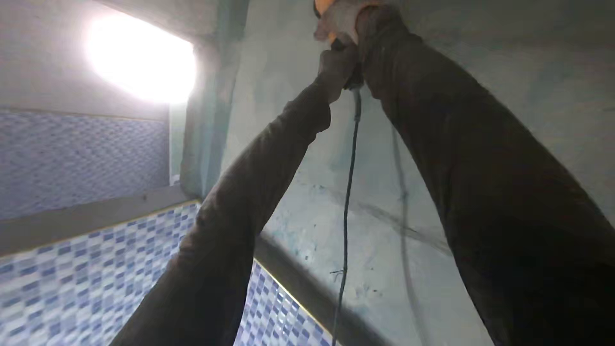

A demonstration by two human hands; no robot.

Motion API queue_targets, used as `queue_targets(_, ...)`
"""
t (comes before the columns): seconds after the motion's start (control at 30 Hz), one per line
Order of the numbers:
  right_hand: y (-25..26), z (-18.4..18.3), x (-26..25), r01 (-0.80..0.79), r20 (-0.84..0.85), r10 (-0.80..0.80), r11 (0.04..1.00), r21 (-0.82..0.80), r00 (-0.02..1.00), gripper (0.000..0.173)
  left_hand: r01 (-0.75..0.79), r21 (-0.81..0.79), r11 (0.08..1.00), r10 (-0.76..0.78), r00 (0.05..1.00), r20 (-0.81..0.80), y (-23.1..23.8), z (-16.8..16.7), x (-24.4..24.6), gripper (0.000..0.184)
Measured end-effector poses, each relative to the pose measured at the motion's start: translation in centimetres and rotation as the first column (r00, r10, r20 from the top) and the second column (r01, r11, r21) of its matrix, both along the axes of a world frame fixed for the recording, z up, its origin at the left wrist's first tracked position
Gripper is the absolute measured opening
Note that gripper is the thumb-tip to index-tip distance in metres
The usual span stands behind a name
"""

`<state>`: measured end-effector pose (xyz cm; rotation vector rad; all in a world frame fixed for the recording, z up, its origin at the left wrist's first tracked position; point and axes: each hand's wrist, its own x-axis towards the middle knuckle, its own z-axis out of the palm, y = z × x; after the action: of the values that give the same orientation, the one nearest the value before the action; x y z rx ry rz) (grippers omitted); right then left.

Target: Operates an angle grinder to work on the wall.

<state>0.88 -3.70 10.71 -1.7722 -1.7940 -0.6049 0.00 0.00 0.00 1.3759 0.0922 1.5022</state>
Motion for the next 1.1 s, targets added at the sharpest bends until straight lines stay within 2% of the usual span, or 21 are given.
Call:
queue_targets(0.07, 2.4, -1.2, -1.1, -0.005, 0.060, 0.009, 0.998, -0.068, 0.998, 0.026, -0.024, -0.053, 0.998, 0.023, 1.000, -0.014, 1.7, -1.5, -1.0, 0.023)
queue_targets(0.2, 3.7, -4.7, -4.0, 0.132, 0.234, -0.111, 0.989, -0.073, 0.966, 0.043, 0.000, -0.067, 0.998, 0.001, 1.000, 0.017, 4.2, -5.0, -2.6, 0.023)
queue_targets(0.27, 5.8, -6.0, -4.0, 0.070, 0.288, -0.063, 0.997, -0.013, 0.956, 0.044, 0.012, -0.118, 0.993, -0.008, 0.999, 0.039, 4.8, -6.7, -2.9, 0.022)
queue_targets(0.33, 5.1, -7.8, -4.7, 0.066, 0.319, -0.055, 0.998, -0.023, 0.946, 0.050, -0.018, -0.160, 0.987, 0.022, 1.000, 0.020, 4.9, -8.3, -3.1, 0.020)
queue_targets(0.4, 3.9, -9.9, -4.2, 0.014, 0.257, 0.009, 0.996, -0.087, 0.966, 0.041, -0.125, -0.182, 0.975, 0.120, 0.992, -0.039, 4.1, -9.9, -3.2, 0.015)
queue_targets(0.47, 2.0, -12.4, -3.3, -0.001, 0.159, 0.028, 0.986, -0.167, 0.987, 0.044, -0.266, -0.157, 0.951, 0.248, 0.961, -0.124, 2.0, -12.1, -3.6, 0.008)
queue_targets(0.53, 0.6, -15.1, -2.6, -0.077, -0.135, 0.068, 0.995, -0.066, 0.988, 0.052, -0.361, -0.086, 0.929, 0.336, 0.917, -0.217, -1.4, -15.6, -5.1, 0.031)
queue_targets(0.57, 0.1, -16.4, -2.4, -0.131, -0.234, 0.122, 0.991, -0.026, 0.965, 0.050, -0.336, -0.064, 0.940, 0.306, 0.909, -0.284, -3.9, -18.0, -6.9, 0.040)
queue_targets(0.6, -0.4, -17.7, -2.3, -0.208, -0.336, 0.195, 0.978, -0.002, 0.921, 0.048, -0.291, -0.062, 0.955, 0.255, 0.908, -0.331, -6.4, -20.6, -8.8, 0.040)
queue_targets(0.63, -0.6, -19.1, -2.2, -0.291, -0.445, 0.268, 0.957, 0.018, 0.854, 0.045, -0.226, -0.051, 0.973, 0.201, 0.932, -0.302, -7.5, -23.8, -10.3, 0.035)
queue_targets(0.7, -0.9, -21.5, -2.4, -0.493, -0.670, 0.391, 0.869, 0.043, 0.631, 0.040, -0.087, -0.021, 0.996, 0.083, 0.989, -0.121, -8.3, -29.4, -11.8, 0.031)
queue_targets(0.77, -1.3, -24.3, -2.6, -0.704, -0.871, 0.403, 0.703, 0.099, 0.281, 0.033, -0.025, 0.062, 0.998, 0.024, 1.000, 0.013, -8.2, -33.6, -12.3, 0.042)
queue_targets(0.83, -1.0, -27.4, -2.8, -0.843, -0.936, 0.349, 0.490, 0.224, -0.045, 0.019, -0.054, 0.127, 0.990, 0.043, 0.995, 0.084, -8.5, -36.1, -12.3, 0.051)
queue_targets(0.87, -0.7, -29.4, -2.7, -0.882, -0.934, 0.318, 0.376, 0.284, -0.166, 0.016, -0.117, 0.131, 0.984, 0.106, 0.990, 0.087, -9.1, -37.3, -12.6, 0.058)
queue_targets(0.9, -0.6, -31.4, -2.8, -0.892, -0.925, 0.283, 0.303, 0.336, -0.252, 0.019, -0.206, 0.128, 0.970, 0.199, 0.978, 0.060, -9.6, -38.6, -13.1, 0.063)
queue_targets(0.93, -1.0, -33.2, -3.3, -0.890, -0.922, 0.245, 0.278, 0.362, -0.299, 0.020, -0.286, 0.115, 0.951, 0.287, 0.958, 0.011, -10.3, -39.8, -13.9, 0.064)
queue_targets(1.0, -2.9, -36.7, -4.3, -0.885, -0.930, 0.181, 0.294, 0.361, -0.319, 0.020, -0.330, 0.068, 0.941, 0.336, 0.937, -0.097, -12.3, -41.8, -15.8, 0.058)
queue_targets(1.03, -4.3, -38.6, -4.3, -0.886, -0.943, 0.182, 0.329, 0.325, -0.278, 0.019, -0.344, 0.065, 0.937, 0.350, 0.919, -0.182, -13.3, -42.4, -16.8, 0.058)
queue_targets(1.1, -6.9, -42.6, -3.8, -0.886, -0.973, 0.211, 0.427, 0.181, -0.097, 0.030, -0.403, 0.175, 0.898, 0.439, 0.809, -0.391, -14.8, -43.3, -19.0, 0.066)
